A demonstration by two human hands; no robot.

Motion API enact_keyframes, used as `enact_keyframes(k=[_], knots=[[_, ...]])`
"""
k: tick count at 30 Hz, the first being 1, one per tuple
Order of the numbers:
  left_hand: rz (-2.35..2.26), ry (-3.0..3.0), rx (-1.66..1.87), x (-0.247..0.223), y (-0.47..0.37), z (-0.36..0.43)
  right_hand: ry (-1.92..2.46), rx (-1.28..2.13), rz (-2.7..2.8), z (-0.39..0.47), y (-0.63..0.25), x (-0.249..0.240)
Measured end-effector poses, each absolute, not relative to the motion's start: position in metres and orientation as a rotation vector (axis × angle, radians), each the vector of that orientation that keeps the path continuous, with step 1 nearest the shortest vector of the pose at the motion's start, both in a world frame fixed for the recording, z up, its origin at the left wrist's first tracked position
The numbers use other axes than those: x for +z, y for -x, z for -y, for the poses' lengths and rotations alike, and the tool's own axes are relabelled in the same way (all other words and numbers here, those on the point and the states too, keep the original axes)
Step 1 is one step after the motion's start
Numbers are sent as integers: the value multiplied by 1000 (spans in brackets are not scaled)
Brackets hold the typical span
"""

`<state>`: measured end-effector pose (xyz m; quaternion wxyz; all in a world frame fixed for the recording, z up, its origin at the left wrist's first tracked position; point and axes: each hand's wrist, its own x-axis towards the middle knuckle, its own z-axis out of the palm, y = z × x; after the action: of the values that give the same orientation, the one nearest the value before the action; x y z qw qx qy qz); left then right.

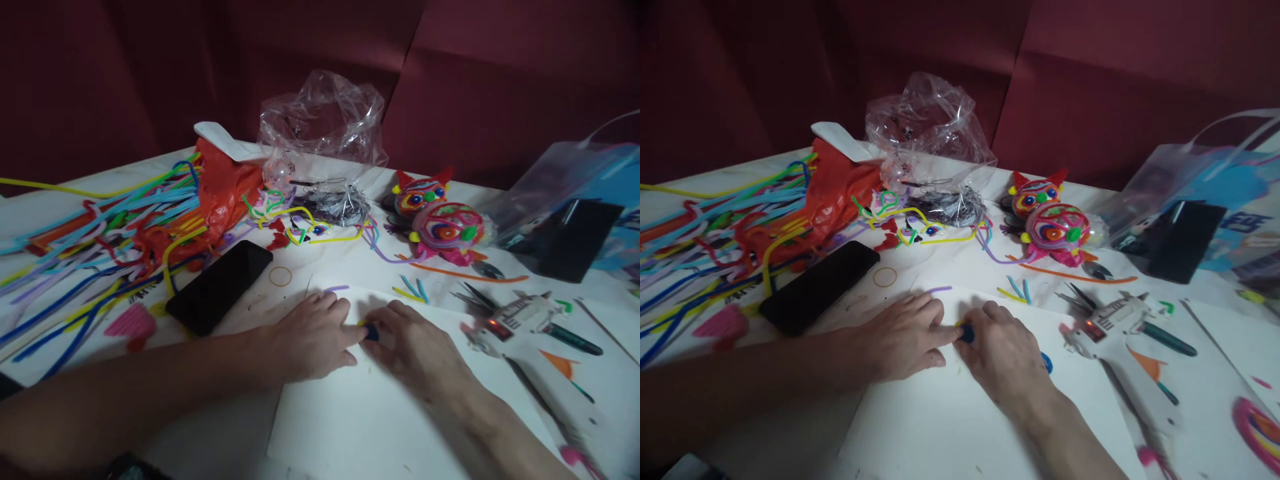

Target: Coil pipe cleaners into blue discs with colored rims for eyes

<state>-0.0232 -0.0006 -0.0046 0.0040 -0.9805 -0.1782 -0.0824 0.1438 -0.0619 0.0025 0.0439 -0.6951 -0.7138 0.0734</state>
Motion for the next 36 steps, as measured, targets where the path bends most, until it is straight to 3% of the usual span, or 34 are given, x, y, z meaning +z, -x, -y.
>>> enact_keyframes(k=[22,36], knots=[[663,3186,-110,5,21,-1,2176,283,2180,61,-134,24],[707,3197,-220,-3,19,-3,2183,240,2179,61,-130,26]])
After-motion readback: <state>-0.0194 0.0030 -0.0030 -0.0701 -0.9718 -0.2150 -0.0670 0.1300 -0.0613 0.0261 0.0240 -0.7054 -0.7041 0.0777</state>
